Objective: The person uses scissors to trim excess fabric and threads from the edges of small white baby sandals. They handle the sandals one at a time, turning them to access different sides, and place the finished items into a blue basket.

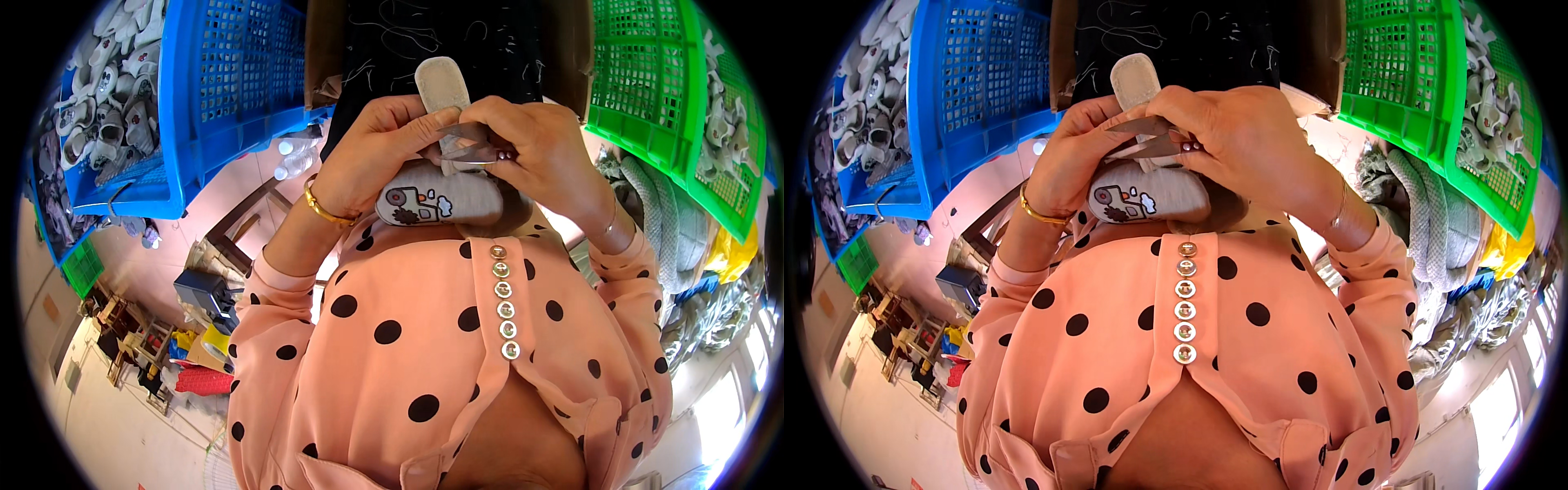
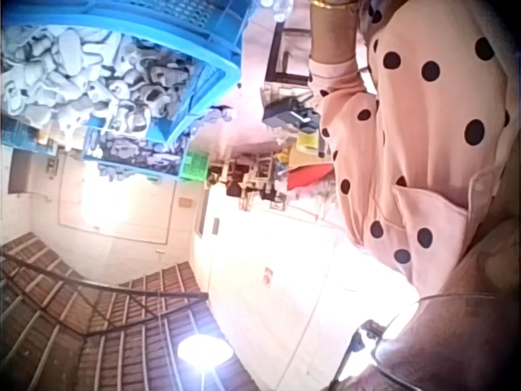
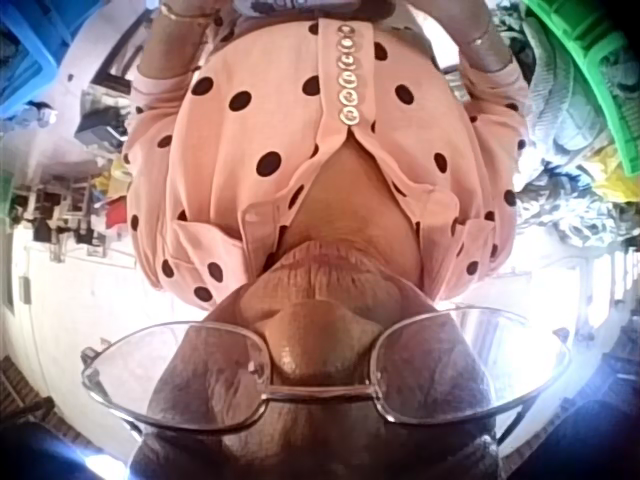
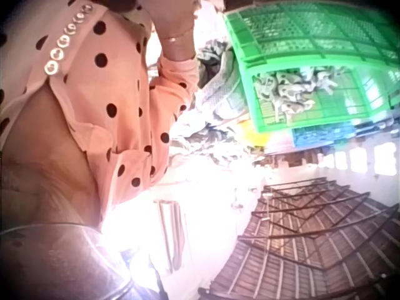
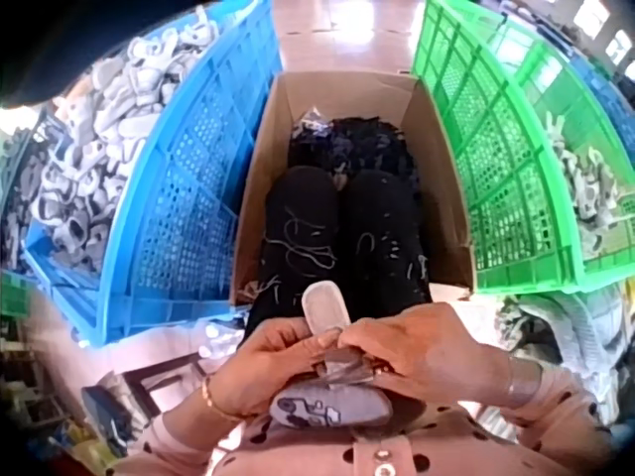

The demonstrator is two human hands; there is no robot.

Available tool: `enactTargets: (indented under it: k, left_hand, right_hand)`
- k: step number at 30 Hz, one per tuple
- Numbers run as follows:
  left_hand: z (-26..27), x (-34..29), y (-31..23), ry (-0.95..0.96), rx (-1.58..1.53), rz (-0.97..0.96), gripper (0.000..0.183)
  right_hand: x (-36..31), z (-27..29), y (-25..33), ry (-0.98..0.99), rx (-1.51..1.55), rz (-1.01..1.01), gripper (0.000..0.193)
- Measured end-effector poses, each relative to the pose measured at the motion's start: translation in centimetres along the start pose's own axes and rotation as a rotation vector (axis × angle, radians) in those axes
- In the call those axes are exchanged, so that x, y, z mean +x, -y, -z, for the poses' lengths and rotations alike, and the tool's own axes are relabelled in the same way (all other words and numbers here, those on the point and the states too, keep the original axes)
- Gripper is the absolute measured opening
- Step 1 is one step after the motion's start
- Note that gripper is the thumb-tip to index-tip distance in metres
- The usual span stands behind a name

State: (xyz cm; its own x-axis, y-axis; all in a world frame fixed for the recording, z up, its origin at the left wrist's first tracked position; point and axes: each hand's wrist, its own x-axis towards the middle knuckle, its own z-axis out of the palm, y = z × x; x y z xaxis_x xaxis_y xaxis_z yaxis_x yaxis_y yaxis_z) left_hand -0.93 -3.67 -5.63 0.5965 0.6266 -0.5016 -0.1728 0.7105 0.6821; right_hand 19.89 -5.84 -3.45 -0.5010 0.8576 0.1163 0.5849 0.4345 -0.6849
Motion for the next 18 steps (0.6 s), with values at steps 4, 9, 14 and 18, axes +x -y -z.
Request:
enactTargets:
  k: [4, 9, 14, 18]
  left_hand:
    - [0.6, 0.9, -0.1, -0.061, 0.055, 0.002, 0.026]
    - [1.8, 2.0, -0.8, -0.207, 0.077, -0.135, 0.024]
    - [1.8, 3.4, 1.3, -0.238, 0.023, -0.089, 0.026]
    - [1.7, 3.2, 2.2, -0.384, 0.611, -0.241, 0.034]
  right_hand:
    - [0.1, -0.1, -4.6, -0.234, -0.160, -0.233, 0.024]
    - [-3.1, 1.4, -5.3, -0.274, 0.285, -0.562, 0.039]
    - [-4.1, -0.7, -2.9, -0.190, 0.165, -0.692, 0.054]
    - [-4.4, -2.5, -4.9, -0.266, 0.133, -0.668, 0.036]
